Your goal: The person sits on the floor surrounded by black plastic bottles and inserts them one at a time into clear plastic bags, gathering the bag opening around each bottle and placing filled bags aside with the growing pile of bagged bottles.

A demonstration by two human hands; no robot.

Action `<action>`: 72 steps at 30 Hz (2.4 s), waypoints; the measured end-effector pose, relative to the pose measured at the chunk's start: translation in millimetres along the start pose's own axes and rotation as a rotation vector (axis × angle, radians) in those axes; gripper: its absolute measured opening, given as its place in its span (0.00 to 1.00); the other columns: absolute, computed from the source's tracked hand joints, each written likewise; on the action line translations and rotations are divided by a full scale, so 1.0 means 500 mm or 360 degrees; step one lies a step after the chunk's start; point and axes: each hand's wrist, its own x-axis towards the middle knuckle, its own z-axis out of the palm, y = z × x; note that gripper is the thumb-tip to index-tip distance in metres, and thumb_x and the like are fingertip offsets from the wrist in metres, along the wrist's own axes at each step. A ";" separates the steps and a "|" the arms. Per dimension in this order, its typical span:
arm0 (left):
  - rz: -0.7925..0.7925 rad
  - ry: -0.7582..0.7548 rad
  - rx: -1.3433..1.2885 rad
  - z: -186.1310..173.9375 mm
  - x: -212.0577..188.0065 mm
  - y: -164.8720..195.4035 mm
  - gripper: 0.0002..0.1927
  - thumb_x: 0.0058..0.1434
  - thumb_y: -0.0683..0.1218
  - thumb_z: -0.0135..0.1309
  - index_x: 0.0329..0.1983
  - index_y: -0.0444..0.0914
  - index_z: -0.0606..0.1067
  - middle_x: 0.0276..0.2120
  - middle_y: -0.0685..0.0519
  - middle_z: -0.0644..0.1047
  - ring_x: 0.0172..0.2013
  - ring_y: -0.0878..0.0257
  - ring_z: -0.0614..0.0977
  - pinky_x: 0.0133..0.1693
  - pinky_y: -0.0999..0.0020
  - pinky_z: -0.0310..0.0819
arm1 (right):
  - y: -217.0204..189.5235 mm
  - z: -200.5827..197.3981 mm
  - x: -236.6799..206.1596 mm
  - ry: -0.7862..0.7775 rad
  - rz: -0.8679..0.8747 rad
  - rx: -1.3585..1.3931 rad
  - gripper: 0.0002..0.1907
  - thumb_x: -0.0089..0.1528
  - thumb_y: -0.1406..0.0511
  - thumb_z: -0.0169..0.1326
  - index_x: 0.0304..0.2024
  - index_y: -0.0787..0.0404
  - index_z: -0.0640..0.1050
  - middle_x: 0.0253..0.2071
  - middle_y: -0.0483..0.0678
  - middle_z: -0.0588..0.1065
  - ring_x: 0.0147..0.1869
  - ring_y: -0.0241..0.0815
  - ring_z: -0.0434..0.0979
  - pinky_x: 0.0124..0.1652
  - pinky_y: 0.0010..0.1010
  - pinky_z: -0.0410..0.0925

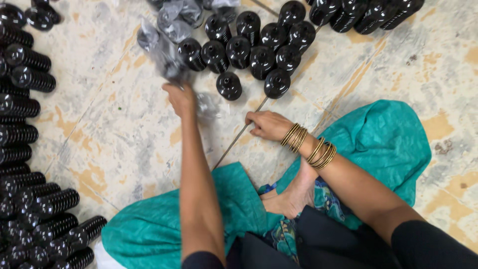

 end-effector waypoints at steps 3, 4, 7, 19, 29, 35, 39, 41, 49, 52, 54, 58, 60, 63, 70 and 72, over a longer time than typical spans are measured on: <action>0.0186 -0.0150 -0.0259 0.018 0.095 0.053 0.29 0.62 0.49 0.56 0.64 0.36 0.63 0.51 0.35 0.78 0.52 0.42 0.80 0.54 0.54 0.72 | -0.013 -0.011 0.006 0.0156 -0.0176 -0.0008 0.09 0.62 0.63 0.56 0.43 0.59 0.75 0.37 0.52 0.78 0.44 0.54 0.80 0.43 0.44 0.72; 0.0259 -0.0229 -0.0369 0.022 0.104 0.065 0.30 0.61 0.47 0.56 0.66 0.36 0.65 0.50 0.37 0.79 0.51 0.46 0.81 0.54 0.58 0.74 | -0.023 -0.017 0.005 0.0249 -0.0299 -0.0017 0.06 0.62 0.64 0.56 0.40 0.58 0.76 0.38 0.51 0.79 0.45 0.54 0.80 0.43 0.43 0.72; 0.0272 -0.0425 -0.0573 0.030 0.094 0.054 0.32 0.61 0.46 0.56 0.68 0.37 0.64 0.53 0.40 0.76 0.50 0.54 0.80 0.52 0.62 0.73 | -0.062 -0.043 -0.006 0.0669 -0.0405 -0.0014 0.07 0.66 0.64 0.55 0.47 0.57 0.76 0.42 0.50 0.74 0.45 0.52 0.80 0.42 0.39 0.72; -0.0055 -0.0785 -0.1558 -0.176 -0.209 -0.027 0.14 0.64 0.42 0.47 0.51 0.38 0.76 0.34 0.57 0.71 0.33 0.69 0.69 0.34 0.74 0.66 | -0.078 -0.143 -0.033 0.1276 0.0337 -0.0489 0.25 0.59 0.57 0.65 0.55 0.58 0.74 0.55 0.54 0.68 0.53 0.57 0.75 0.44 0.48 0.71; 0.0226 -0.0801 -0.1779 -0.192 -0.336 0.020 0.14 0.62 0.34 0.51 0.51 0.35 0.72 0.40 0.58 0.74 0.40 0.72 0.73 0.44 0.77 0.68 | -0.107 -0.082 -0.077 0.0614 -0.0237 -0.0263 0.23 0.59 0.61 0.61 0.56 0.56 0.75 0.55 0.52 0.71 0.52 0.54 0.77 0.48 0.40 0.71; 0.0299 -0.0812 -0.1768 -0.161 -0.374 0.038 0.17 0.62 0.33 0.58 0.52 0.36 0.71 0.41 0.58 0.73 0.41 0.73 0.73 0.44 0.77 0.69 | -0.112 -0.082 -0.091 0.0572 -0.0198 0.1071 0.16 0.73 0.61 0.47 0.58 0.61 0.77 0.48 0.42 0.74 0.50 0.32 0.74 0.52 0.24 0.68; 0.0327 -0.0850 -0.1679 -0.140 -0.383 0.041 0.17 0.62 0.35 0.61 0.52 0.36 0.72 0.31 0.62 0.69 0.32 0.76 0.69 0.35 0.80 0.62 | -0.108 -0.059 -0.079 0.0546 -0.0279 0.1186 0.11 0.68 0.64 0.58 0.49 0.64 0.75 0.42 0.39 0.74 0.48 0.28 0.72 0.49 0.23 0.68; 0.0243 -0.0914 -0.1645 -0.132 -0.383 0.035 0.14 0.63 0.38 0.61 0.50 0.37 0.74 0.24 0.65 0.66 0.26 0.78 0.64 0.28 0.80 0.56 | -0.104 -0.049 -0.080 0.0606 -0.0239 0.1143 0.09 0.68 0.64 0.59 0.44 0.65 0.77 0.39 0.38 0.75 0.46 0.27 0.73 0.48 0.22 0.69; 0.0126 -0.0845 -0.1599 -0.108 -0.382 0.023 0.17 0.72 0.48 0.59 0.28 0.37 0.71 0.24 0.66 0.65 0.27 0.77 0.60 0.29 0.77 0.50 | -0.112 -0.057 -0.093 0.0596 -0.0042 0.1077 0.07 0.66 0.66 0.61 0.41 0.65 0.77 0.31 0.35 0.71 0.32 0.22 0.62 0.31 0.18 0.59; 0.0402 -0.0674 -0.1379 -0.109 -0.379 0.022 0.12 0.68 0.46 0.60 0.31 0.35 0.77 0.27 0.63 0.67 0.30 0.74 0.64 0.33 0.74 0.58 | -0.118 -0.067 -0.093 0.0591 -0.0170 0.0824 0.08 0.66 0.65 0.62 0.37 0.65 0.79 0.29 0.37 0.74 0.32 0.23 0.66 0.31 0.20 0.63; 0.0360 -0.0730 -0.1447 -0.108 -0.377 0.022 0.09 0.65 0.45 0.60 0.33 0.35 0.78 0.29 0.63 0.74 0.32 0.74 0.71 0.38 0.74 0.64 | -0.123 -0.070 -0.093 0.0534 -0.0064 0.0844 0.09 0.67 0.64 0.58 0.38 0.65 0.80 0.26 0.38 0.74 0.28 0.24 0.67 0.28 0.21 0.63; 0.0321 -0.0662 -0.1336 -0.108 -0.377 0.021 0.13 0.66 0.44 0.63 0.28 0.33 0.76 0.26 0.59 0.75 0.33 0.72 0.71 0.40 0.73 0.66 | -0.132 -0.075 -0.093 0.0611 -0.0116 0.0618 0.12 0.69 0.63 0.56 0.37 0.67 0.81 0.23 0.42 0.73 0.27 0.27 0.69 0.28 0.24 0.65; 0.0377 -0.0572 -0.1267 -0.112 -0.375 0.023 0.18 0.69 0.43 0.65 0.28 0.32 0.72 0.26 0.55 0.72 0.33 0.70 0.70 0.41 0.72 0.65 | -0.135 -0.077 -0.093 0.0613 -0.0082 0.0560 0.13 0.70 0.62 0.54 0.39 0.67 0.81 0.22 0.45 0.73 0.26 0.29 0.69 0.28 0.26 0.66; 0.0378 -0.0643 -0.1353 -0.125 -0.376 0.032 0.08 0.65 0.43 0.62 0.35 0.35 0.77 0.32 0.57 0.77 0.38 0.70 0.74 0.45 0.73 0.67 | -0.139 -0.080 -0.096 0.0592 -0.0079 0.0577 0.13 0.70 0.63 0.52 0.43 0.66 0.82 0.23 0.47 0.75 0.26 0.33 0.74 0.29 0.27 0.68; 0.0562 -0.0795 -0.1485 -0.138 -0.372 0.043 0.08 0.64 0.42 0.62 0.31 0.35 0.76 0.37 0.56 0.77 0.44 0.67 0.76 0.51 0.71 0.67 | -0.125 -0.083 -0.101 0.0684 -0.0331 0.0342 0.10 0.68 0.64 0.55 0.42 0.66 0.81 0.37 0.54 0.81 0.37 0.44 0.82 0.37 0.30 0.72; 0.0274 -0.1072 -0.1843 -0.133 -0.373 0.032 0.10 0.65 0.43 0.61 0.30 0.37 0.74 0.35 0.57 0.78 0.42 0.69 0.76 0.50 0.72 0.67 | -0.119 -0.081 -0.099 0.0729 -0.0422 0.0343 0.11 0.69 0.63 0.54 0.42 0.66 0.81 0.38 0.52 0.80 0.39 0.43 0.82 0.40 0.30 0.73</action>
